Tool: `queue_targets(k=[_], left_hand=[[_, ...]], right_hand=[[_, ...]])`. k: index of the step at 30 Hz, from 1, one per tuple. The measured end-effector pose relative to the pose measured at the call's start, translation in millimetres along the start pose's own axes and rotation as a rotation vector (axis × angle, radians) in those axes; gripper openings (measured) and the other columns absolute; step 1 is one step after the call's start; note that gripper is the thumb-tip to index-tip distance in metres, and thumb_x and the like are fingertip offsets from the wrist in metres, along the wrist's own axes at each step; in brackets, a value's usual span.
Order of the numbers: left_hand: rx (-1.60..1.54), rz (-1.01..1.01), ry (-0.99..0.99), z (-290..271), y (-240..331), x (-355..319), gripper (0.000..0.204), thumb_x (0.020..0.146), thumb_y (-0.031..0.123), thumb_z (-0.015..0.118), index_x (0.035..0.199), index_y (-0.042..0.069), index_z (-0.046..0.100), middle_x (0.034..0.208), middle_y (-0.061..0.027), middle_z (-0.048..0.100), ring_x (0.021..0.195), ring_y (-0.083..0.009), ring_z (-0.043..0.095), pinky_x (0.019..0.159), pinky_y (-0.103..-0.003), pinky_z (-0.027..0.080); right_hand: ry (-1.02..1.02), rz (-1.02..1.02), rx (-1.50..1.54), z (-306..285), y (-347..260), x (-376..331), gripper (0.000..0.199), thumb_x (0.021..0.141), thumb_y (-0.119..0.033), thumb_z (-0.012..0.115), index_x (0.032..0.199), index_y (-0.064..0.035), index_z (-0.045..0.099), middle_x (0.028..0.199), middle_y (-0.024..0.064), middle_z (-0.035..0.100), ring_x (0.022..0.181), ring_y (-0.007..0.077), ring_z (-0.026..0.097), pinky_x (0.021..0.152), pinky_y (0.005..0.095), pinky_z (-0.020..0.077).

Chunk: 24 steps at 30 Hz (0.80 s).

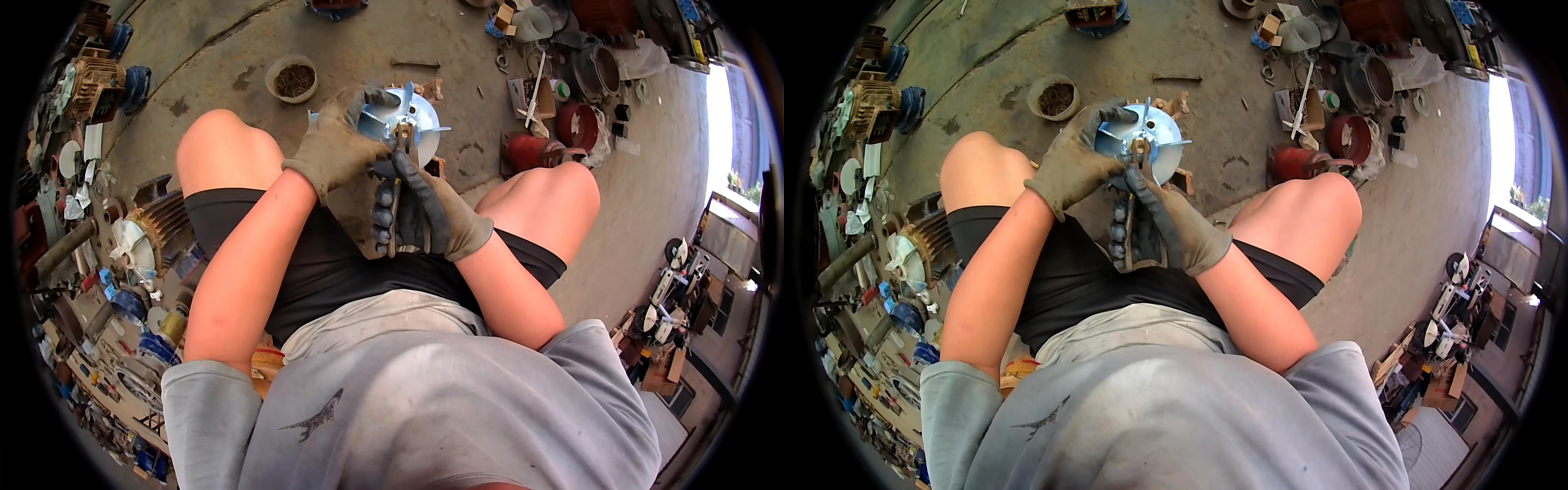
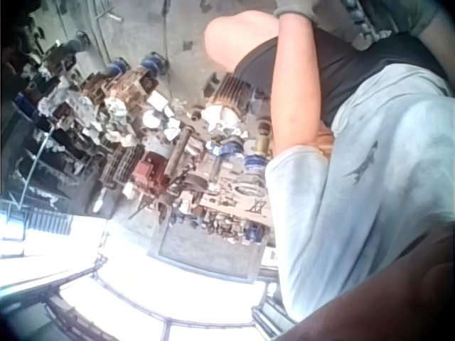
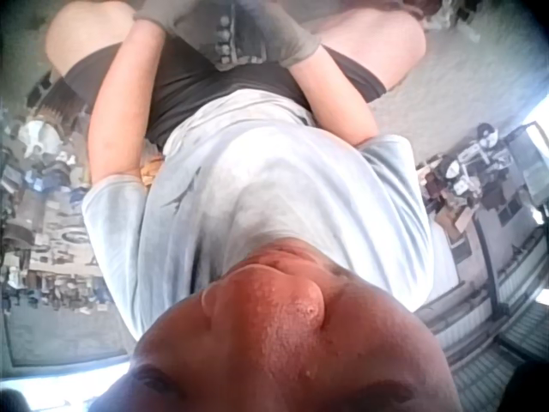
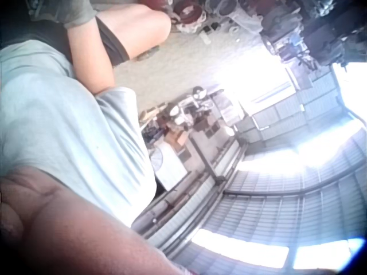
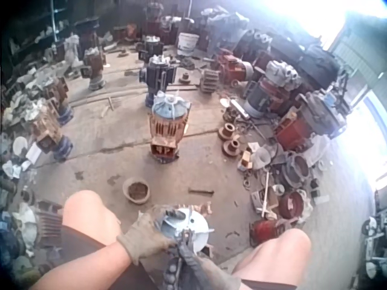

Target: The person puts on gloves and uses a hammer to separate a metal mesh screen from a cylindrical housing. They then sit on the floor and use pliers to remove small metal rings from the center of two separate blue fan-like components, placing the removed rings into a small container.

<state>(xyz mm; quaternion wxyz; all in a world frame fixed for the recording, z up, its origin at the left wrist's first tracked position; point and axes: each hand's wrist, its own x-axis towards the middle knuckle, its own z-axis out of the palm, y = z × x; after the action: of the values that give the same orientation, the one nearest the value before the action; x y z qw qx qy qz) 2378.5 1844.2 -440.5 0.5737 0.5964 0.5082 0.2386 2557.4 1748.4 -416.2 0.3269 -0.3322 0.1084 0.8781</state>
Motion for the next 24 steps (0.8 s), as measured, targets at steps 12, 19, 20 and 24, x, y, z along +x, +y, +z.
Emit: queue_targets(k=[12, 19, 20, 24], left_hand=[[-0.074, -0.071, -0.029, -1.6, -1.4, 2.3, 0.061, 0.078, 0.014, 0.091, 0.134, 0.009, 0.067, 0.127, -0.0041, 0.072, 0.112, -0.0148, 0.067, 0.1, -0.031, 0.055], [-0.046, -0.081, -0.077, -4.1, 7.0, 4.7, 0.063, 0.076, 0.012, 0.089, 0.135, 0.009, 0.066, 0.129, -0.0034, 0.071, 0.114, -0.0141, 0.066, 0.099, -0.03, 0.055], [-0.074, -0.077, -0.085, -3.8, 3.3, 4.4, 0.065, 0.076, 0.012, 0.088, 0.137, 0.01, 0.065, 0.129, -0.0033, 0.07, 0.114, -0.014, 0.065, 0.1, -0.03, 0.055], [-0.03, -0.017, -0.084, -6.3, -5.3, 5.8, 0.073, 0.077, 0.015, 0.09, 0.144, 0.012, 0.061, 0.134, -0.0042, 0.069, 0.118, -0.0155, 0.065, 0.103, -0.031, 0.054]], right_hand=[[0.012, -0.04, -0.019, -1.3, 3.8, 1.2, 0.034, 0.108, -0.045, 0.062, 0.121, -0.0138, 0.065, 0.088, 0.0041, 0.069, 0.075, 0.0241, 0.071, 0.065, 0.0455, 0.0605], [-0.085, 0.007, 0.038, -23.6, 2.0, 7.4, 0.042, 0.111, -0.048, 0.053, 0.128, -0.0128, 0.067, 0.098, 0.0076, 0.072, 0.084, 0.0299, 0.071, 0.074, 0.0499, 0.0584], [-0.106, 0.012, 0.054, -20.0, 2.6, 7.2, 0.041, 0.111, -0.047, 0.053, 0.129, -0.0125, 0.067, 0.1, 0.0086, 0.073, 0.086, 0.0309, 0.072, 0.075, 0.051, 0.0594], [-0.074, 0.013, -0.202, 6.6, -6.9, -8.1, 0.041, 0.11, -0.045, 0.057, 0.127, -0.0088, 0.066, 0.104, 0.012, 0.074, 0.092, 0.0309, 0.075, 0.079, 0.0503, 0.0622]])
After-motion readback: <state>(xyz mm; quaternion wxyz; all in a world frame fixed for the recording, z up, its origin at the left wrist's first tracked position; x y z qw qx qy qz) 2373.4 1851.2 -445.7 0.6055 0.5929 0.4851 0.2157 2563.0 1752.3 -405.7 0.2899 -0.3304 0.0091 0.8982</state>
